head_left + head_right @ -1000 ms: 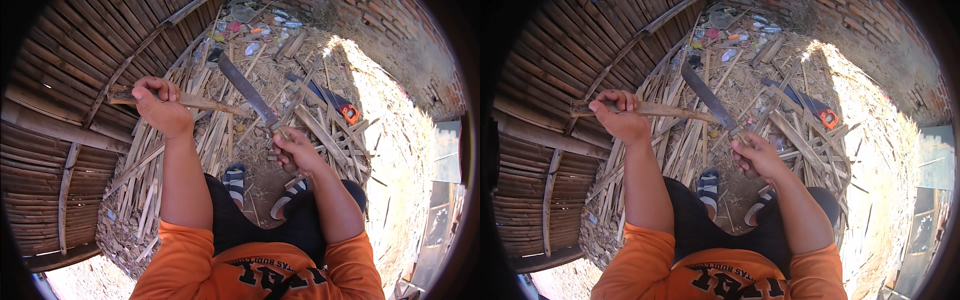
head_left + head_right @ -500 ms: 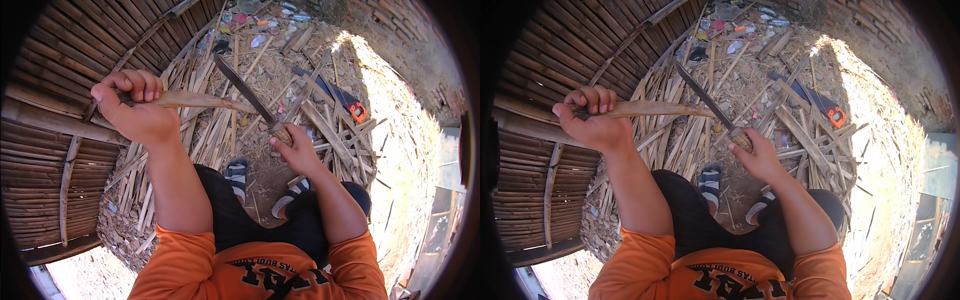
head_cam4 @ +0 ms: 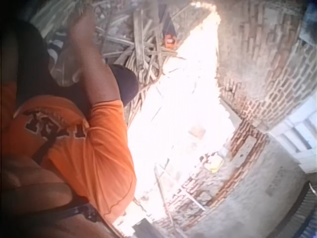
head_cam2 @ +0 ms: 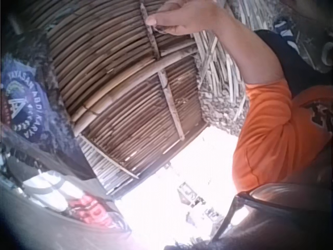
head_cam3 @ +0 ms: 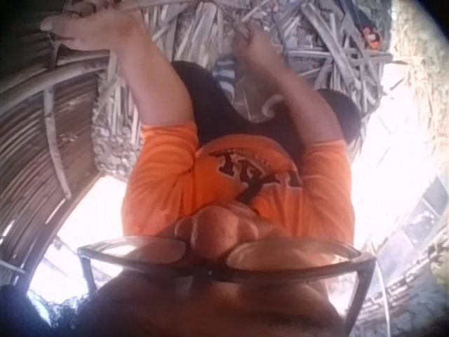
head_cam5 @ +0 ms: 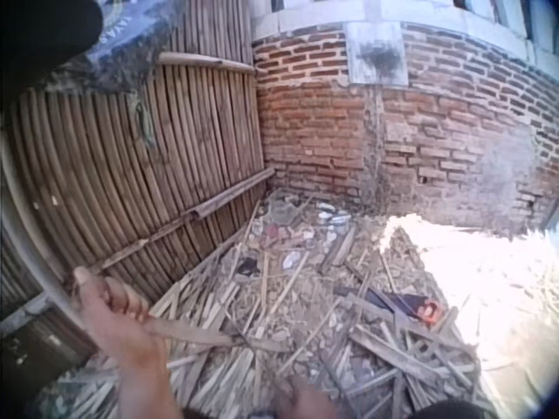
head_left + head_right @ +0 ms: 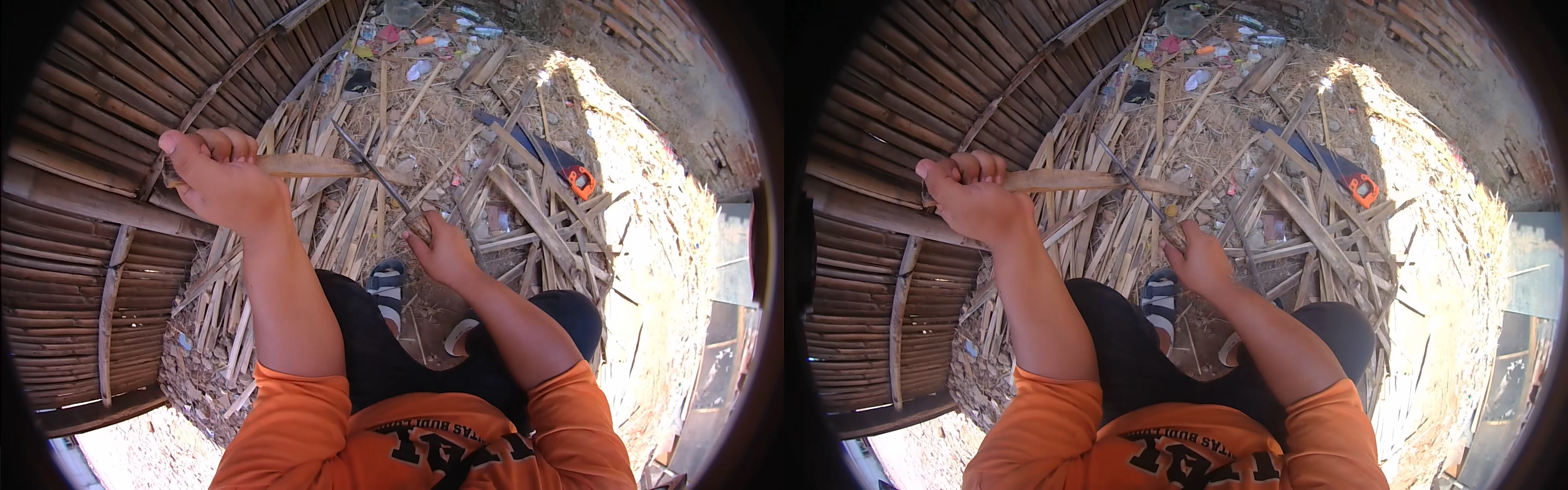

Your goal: The person uses a large blade and a hammer to split a piece of wood while sitting on a pile of wood scraps and bamboo.

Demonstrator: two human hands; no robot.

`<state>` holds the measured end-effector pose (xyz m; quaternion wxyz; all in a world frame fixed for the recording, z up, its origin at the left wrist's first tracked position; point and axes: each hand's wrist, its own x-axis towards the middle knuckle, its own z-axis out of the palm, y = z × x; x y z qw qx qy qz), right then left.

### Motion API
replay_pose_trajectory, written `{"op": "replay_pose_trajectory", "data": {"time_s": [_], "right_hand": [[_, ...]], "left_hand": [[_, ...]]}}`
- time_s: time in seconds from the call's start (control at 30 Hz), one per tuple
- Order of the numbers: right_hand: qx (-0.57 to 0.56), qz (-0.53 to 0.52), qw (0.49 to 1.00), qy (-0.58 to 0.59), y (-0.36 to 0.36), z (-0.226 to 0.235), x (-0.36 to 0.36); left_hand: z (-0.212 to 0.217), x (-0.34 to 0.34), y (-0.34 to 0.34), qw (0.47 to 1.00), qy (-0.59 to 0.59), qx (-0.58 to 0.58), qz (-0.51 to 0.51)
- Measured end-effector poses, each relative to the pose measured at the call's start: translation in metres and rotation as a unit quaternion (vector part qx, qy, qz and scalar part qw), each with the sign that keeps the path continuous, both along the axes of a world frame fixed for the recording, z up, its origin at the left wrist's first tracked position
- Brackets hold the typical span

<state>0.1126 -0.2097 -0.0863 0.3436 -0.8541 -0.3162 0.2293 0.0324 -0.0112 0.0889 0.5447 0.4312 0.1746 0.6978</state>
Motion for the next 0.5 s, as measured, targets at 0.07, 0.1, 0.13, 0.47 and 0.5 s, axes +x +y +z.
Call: {"op": "replay_pose_trajectory", "data": {"time_s": [0.07, 0.1, 0.13, 0.47, 0.5], "right_hand": [[0.109, -0.041, 0.993, -0.026, -0.004, 0.011, 0.001], [0.163, -0.06, 0.984, -0.039, -0.005, 0.016, 0.001], [0.191, -0.069, 0.979, -0.034, -0.004, 0.028, -0.001], [0.011, -0.033, 0.999, -0.016, 0.008, -0.048, -0.004], [0.03, -0.062, 0.998, -0.007, 0.006, -0.05, 0.001]], "left_hand": [[0.0, 0.001, 0.001, 1.0, -0.014, -0.002, -0.004], [0.0, 0.001, 0.0, 1.0, -0.015, -0.001, -0.005], [0.0, 0.0, 0.0, 1.0, -0.012, 0.0, -0.002], [-0.006, 0.001, 0.007, 0.999, -0.029, -0.037, -0.004], [-0.011, 0.001, 0.007, 0.999, -0.024, -0.041, -0.001]]}}
